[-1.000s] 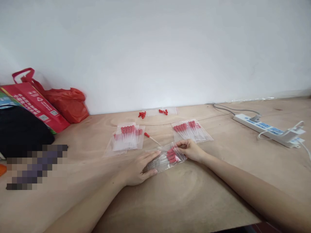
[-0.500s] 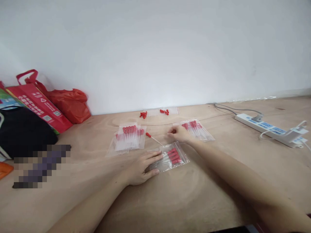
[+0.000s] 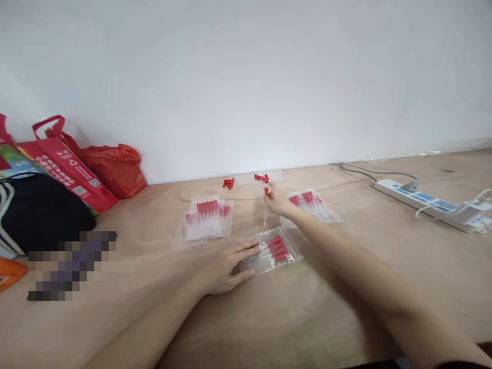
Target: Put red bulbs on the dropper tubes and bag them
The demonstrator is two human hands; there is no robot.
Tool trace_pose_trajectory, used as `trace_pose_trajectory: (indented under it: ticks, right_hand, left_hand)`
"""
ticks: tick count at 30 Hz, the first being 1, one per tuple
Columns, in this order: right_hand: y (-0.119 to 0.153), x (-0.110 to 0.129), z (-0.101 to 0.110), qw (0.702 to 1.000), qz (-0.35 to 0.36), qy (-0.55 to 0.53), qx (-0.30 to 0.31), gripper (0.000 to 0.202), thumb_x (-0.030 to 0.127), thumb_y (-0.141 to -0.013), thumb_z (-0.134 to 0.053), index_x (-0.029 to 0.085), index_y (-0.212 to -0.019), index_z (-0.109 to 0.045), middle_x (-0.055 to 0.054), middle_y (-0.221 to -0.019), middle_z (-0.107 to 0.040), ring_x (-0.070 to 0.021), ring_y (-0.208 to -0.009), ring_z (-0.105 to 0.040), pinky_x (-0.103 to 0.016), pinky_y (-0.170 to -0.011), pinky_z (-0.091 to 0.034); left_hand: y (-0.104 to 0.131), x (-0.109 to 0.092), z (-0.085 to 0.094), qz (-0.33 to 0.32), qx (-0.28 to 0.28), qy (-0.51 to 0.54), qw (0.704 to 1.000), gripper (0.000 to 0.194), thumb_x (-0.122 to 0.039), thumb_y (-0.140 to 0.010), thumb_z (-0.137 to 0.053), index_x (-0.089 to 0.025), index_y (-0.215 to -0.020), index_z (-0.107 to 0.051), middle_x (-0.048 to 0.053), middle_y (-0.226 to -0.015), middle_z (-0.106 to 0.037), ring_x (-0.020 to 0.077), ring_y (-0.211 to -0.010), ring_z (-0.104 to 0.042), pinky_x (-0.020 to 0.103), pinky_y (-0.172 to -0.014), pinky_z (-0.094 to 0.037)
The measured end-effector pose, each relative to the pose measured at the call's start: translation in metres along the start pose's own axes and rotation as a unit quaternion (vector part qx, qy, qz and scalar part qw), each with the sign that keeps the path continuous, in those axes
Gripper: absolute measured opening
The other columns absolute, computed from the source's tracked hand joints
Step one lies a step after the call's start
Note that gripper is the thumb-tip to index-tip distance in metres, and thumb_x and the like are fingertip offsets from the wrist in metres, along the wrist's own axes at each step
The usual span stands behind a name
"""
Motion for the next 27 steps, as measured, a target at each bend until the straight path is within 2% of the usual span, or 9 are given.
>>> trace_pose_trajectory:
  ticks: [2, 4, 5, 7, 9, 14, 20, 23, 27]
  right_hand:
    - [0.015, -0.020, 0.030, 0.998, -0.035, -0.019, -0.042, 0.036, 0.020, -0.074, -0.039, 0.017, -0.109, -0.037, 0.002, -0.061, -0.053, -0.0152, -0.055, -0.054, -0.030, -0.057, -0.045]
    - [0.038, -0.044, 0.055, 0.977, -0.111, -0.118, -0.141, 0.036, 0.023, -0.072, -0.040, 0.019, -0.107, -0.034, 0.008, -0.051, -0.044, -0.0129, -0.043, -0.047, -0.027, -0.047, -0.043]
    - [0.049, -0.054, 0.064, 0.967, -0.121, -0.152, -0.165, 0.034, 0.023, -0.070, -0.043, 0.020, -0.103, -0.035, 0.009, -0.052, -0.043, -0.0120, -0.042, -0.047, -0.025, -0.045, -0.042]
    - [0.069, -0.069, 0.073, 0.948, -0.133, -0.199, -0.210, 0.033, 0.024, -0.067, -0.047, 0.023, -0.098, -0.035, 0.008, -0.056, -0.044, -0.0112, -0.044, -0.048, -0.025, -0.044, -0.043]
    - [0.082, -0.075, 0.074, 0.937, -0.133, -0.234, -0.224, 0.034, 0.024, -0.065, -0.050, 0.025, -0.095, -0.035, 0.007, -0.061, -0.046, -0.0115, -0.047, -0.050, -0.026, -0.046, -0.046]
    - [0.087, -0.064, 0.059, 0.934, -0.118, -0.274, -0.197, 0.036, 0.027, -0.064, -0.054, 0.027, -0.094, -0.034, 0.006, -0.067, -0.044, -0.0118, -0.050, -0.053, -0.029, -0.050, -0.050]
    - [0.089, -0.047, 0.039, 0.922, -0.129, -0.329, -0.156, 0.030, 0.035, -0.068, -0.053, 0.026, -0.089, -0.033, 0.006, -0.067, -0.044, -0.0121, -0.056, -0.057, -0.031, -0.057, -0.053]
    - [0.092, -0.042, 0.034, 0.920, -0.146, -0.342, -0.124, 0.026, 0.034, -0.070, -0.052, 0.026, -0.086, -0.034, 0.006, -0.066, -0.046, -0.0122, -0.056, -0.058, -0.031, -0.059, -0.053]
    - [0.095, -0.041, 0.035, 0.922, -0.172, -0.338, -0.080, 0.021, 0.030, -0.070, -0.052, 0.024, -0.083, -0.036, 0.006, -0.063, -0.048, -0.0109, -0.052, -0.057, -0.029, -0.056, -0.052]
  left_hand:
    - [0.000, 0.001, 0.000, 0.006, -0.001, 0.000, 1.000, 0.046, -0.036, -0.084, -0.045, -0.026, -0.129, -0.037, 0.004, -0.138, -0.033, 0.0214, -0.125, -0.031, 0.042, -0.102, -0.027]
    - [-0.001, 0.001, 0.000, 0.009, -0.004, 0.003, 1.000, 0.045, -0.037, -0.084, -0.045, -0.027, -0.128, -0.038, 0.003, -0.138, -0.033, 0.0216, -0.125, -0.032, 0.042, -0.102, -0.027]
    - [-0.001, 0.001, 0.000, 0.008, -0.004, 0.006, 1.000, 0.045, -0.038, -0.084, -0.045, -0.028, -0.128, -0.038, 0.003, -0.138, -0.034, 0.0216, -0.125, -0.032, 0.042, -0.102, -0.027]
    - [-0.001, 0.001, 0.000, 0.010, -0.001, 0.008, 1.000, 0.045, -0.038, -0.085, -0.045, -0.029, -0.128, -0.037, 0.002, -0.138, -0.033, 0.0217, -0.125, -0.032, 0.042, -0.102, -0.028]
    - [-0.001, 0.000, 0.000, 0.016, -0.001, 0.007, 1.000, 0.046, -0.039, -0.085, -0.044, -0.028, -0.129, -0.036, 0.002, -0.138, -0.033, 0.0219, -0.125, -0.031, 0.042, -0.102, -0.027]
    - [0.001, -0.001, 0.001, 0.029, -0.017, 0.010, 0.999, 0.052, -0.040, -0.084, -0.045, -0.025, -0.132, -0.031, 0.005, -0.136, -0.037, 0.0236, -0.123, -0.034, 0.042, -0.100, -0.030]
    - [0.000, 0.001, 0.000, 0.020, -0.012, 0.006, 1.000, 0.049, -0.041, -0.084, -0.045, -0.025, -0.129, -0.036, 0.005, -0.136, -0.036, 0.0230, -0.124, -0.033, 0.042, -0.101, -0.028]
    - [-0.001, 0.000, -0.001, 0.020, -0.009, 0.006, 1.000, 0.049, -0.040, -0.083, -0.046, -0.024, -0.129, -0.037, 0.006, -0.136, -0.037, 0.0228, -0.124, -0.033, 0.042, -0.102, -0.028]
    - [0.000, -0.002, 0.001, 0.023, -0.016, 0.016, 0.999, 0.049, -0.039, -0.083, -0.046, -0.025, -0.129, -0.035, 0.005, -0.135, -0.038, 0.0231, -0.123, -0.035, 0.042, -0.101, -0.029]
Point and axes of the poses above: each hand's wrist, its own y-axis away from the middle knuckle, its own z-axis out of the back of the hand, x = y × z, the point moved 2 cm from there along -y, towards the middle knuckle
